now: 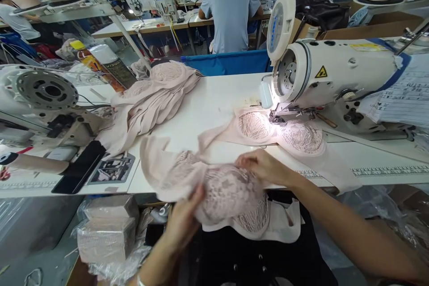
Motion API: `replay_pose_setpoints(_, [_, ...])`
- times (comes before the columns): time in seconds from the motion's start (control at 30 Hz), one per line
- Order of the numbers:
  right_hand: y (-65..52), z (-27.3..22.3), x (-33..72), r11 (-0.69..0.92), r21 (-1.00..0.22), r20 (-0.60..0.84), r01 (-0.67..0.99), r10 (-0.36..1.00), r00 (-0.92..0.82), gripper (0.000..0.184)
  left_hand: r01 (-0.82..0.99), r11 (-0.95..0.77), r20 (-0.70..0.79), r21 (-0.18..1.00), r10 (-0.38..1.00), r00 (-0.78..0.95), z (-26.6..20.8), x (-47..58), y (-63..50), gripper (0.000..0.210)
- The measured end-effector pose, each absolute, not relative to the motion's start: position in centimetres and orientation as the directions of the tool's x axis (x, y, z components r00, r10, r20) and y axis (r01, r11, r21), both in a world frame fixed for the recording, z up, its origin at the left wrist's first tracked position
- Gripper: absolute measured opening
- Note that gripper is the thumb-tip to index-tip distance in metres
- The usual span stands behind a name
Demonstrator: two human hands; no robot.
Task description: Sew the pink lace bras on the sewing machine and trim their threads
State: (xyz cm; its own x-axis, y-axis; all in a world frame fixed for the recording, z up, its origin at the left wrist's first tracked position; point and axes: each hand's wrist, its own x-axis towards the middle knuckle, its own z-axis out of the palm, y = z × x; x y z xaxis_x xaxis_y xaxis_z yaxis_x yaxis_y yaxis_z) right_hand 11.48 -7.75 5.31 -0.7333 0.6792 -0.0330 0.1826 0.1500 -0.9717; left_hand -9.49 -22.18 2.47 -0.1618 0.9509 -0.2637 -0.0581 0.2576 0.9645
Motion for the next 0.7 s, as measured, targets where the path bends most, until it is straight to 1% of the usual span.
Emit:
replay_pose_setpoints(0.03, [-8.8, 5.4, 12.1, 0.167, -0.958, -0.072, 0.235, 0.650, -0.756, 0.063, -0.022, 0.314, -0.314, 0.949, 0.937, -0.153, 1.3, -8.4, -22.9, 0.074])
replay_pose_setpoints(0.07, [-9.9, 5.4, 12.8, 0.175, -0.943, -0.109, 0.283, 0.640, -0.760, 0.062, 0.067, 0.338, -0.332, 0.939, 0.939, -0.091, 0.5, -7.5, -23.5, 0.074])
replay_pose_setpoints(0.1, [-10.9, 5.4, 13.6, 0.177, -0.926, -0.144, 0.333, 0.650, -0.746, 0.060, 0.189, 0.328, -0.337, 0.926, 0.941, 0.015, 0.2, -7.0, -24.0, 0.073])
replay_pose_setpoints(0.13, [-11.8, 5.3, 14.4, 0.176, -0.906, -0.176, 0.385, 0.672, -0.720, 0.056, 0.319, 0.274, -0.340, 0.907, 0.925, 0.171, 0.4, -6.7, -24.4, 0.070])
replay_pose_setpoints(0.17, [-12.6, 5.2, 15.3, 0.175, -0.883, -0.202, 0.435, 0.695, -0.690, 0.050, 0.422, 0.186, -0.350, 0.887, 0.868, 0.352, 1.0, -6.7, -24.7, 0.063])
replay_pose_setpoints(0.2, [-13.3, 5.1, 16.1, 0.179, -0.860, -0.223, 0.479, 0.712, -0.666, 0.044, 0.467, 0.097, -0.360, 0.879, 0.777, 0.516, 1.9, -6.8, -24.9, 0.055])
replay_pose_setpoints(0.23, [-13.9, 4.9, 16.9, 0.185, -0.840, -0.233, 0.511, 0.727, -0.646, 0.038, 0.451, 0.043, -0.356, 0.892, 0.682, 0.639, 2.8, -6.9, -25.0, 0.046])
replay_pose_setpoints(0.27, [-14.5, 4.7, 17.6, 0.189, -0.828, -0.236, 0.528, 0.736, -0.634, 0.034, 0.381, 0.042, -0.324, 0.924, 0.619, 0.716, 3.8, -7.0, -25.0, 0.041])
replay_pose_setpoints(0.3, [-15.0, 4.5, 18.1, 0.188, -0.827, -0.236, 0.530, 0.739, -0.631, 0.031, 0.287, 0.067, -0.265, 0.956, 0.622, 0.737, 4.6, -7.0, -24.8, 0.040])
replay_pose_setpoints(0.33, [-15.5, 4.3, 18.5, 0.181, -0.831, -0.243, 0.527, 0.732, -0.636, 0.029, 0.200, 0.081, -0.201, 0.977, 0.678, 0.707, 5.2, -6.9, -24.6, 0.041])
replay_pose_setpoints(0.37, [-15.9, 4.2, 18.8, 0.170, -0.836, -0.254, 0.522, 0.723, -0.642, 0.028, 0.157, 0.051, -0.140, 0.986, 0.762, 0.632, 5.5, -6.6, -24.2, 0.040])
replay_pose_setpoints(0.4, [-16.4, 4.1, 19.1, 0.159, -0.841, -0.265, 0.518, 0.712, -0.650, 0.027, 0.182, -0.028, -0.076, 0.983, 0.839, 0.539, 5.5, -6.2, -23.8, 0.037])
replay_pose_setpoints(0.43, [-16.7, 4.0, 19.3, 0.150, -0.844, -0.276, 0.515, 0.701, -0.657, 0.027, 0.271, -0.142, 0.000, 0.952, 0.885, 0.466, 5.4, -5.8, -23.3, 0.034])
replay_pose_setpoints(0.47, [-17.1, 4.0, 19.6, 0.145, -0.846, -0.283, 0.513, 0.692, -0.664, 0.026, 0.386, -0.270, 0.076, 0.882, 0.890, 0.450, 5.0, -5.3, -22.7, 0.032])
replay_pose_setpoints(0.5, [-17.4, 4.1, 19.8, 0.141, -0.850, -0.286, 0.507, 0.685, -0.670, 0.027, 0.477, -0.392, 0.128, 0.786, 0.859, 0.496, 4.5, -4.9, -22.1, 0.031])
replay_pose_setpoints(0.53, [-17.7, 4.1, 20.2, 0.135, -0.856, -0.287, 0.499, 0.679, -0.675, 0.028, 0.518, -0.499, 0.149, 0.695, 0.805, 0.575, 3.9, -4.6, -21.6, 0.027])
replay_pose_setpoints(0.57, [-17.9, 4.2, 20.6, 0.124, -0.862, -0.291, 0.491, 0.672, -0.681, 0.029, 0.516, -0.577, 0.147, 0.633, 0.744, 0.652, 3.4, -4.4, -21.2, 0.020])
replay_pose_setpoints(0.6, [-18.0, 4.3, 21.0, 0.109, -0.869, -0.300, 0.482, 0.660, -0.689, 0.029, 0.492, -0.621, 0.131, 0.610, 0.691, 0.711, 3.1, -4.4, -20.8, 0.012])
replay_pose_setpoints(0.63, [-18.1, 4.4, 21.4, 0.094, -0.877, -0.309, 0.471, 0.642, -0.702, 0.030, 0.463, -0.633, 0.108, 0.621, 0.654, 0.749, 2.8, -4.6, -20.5, 0.007])
replay_pose_setpoints(0.7, [-18.0, 4.6, 22.2, 0.072, -0.895, -0.318, 0.441, 0.592, -0.741, 0.031, 0.415, -0.574, 0.050, 0.706, 0.624, 0.780, 2.8, -5.2, -20.2, 0.016])
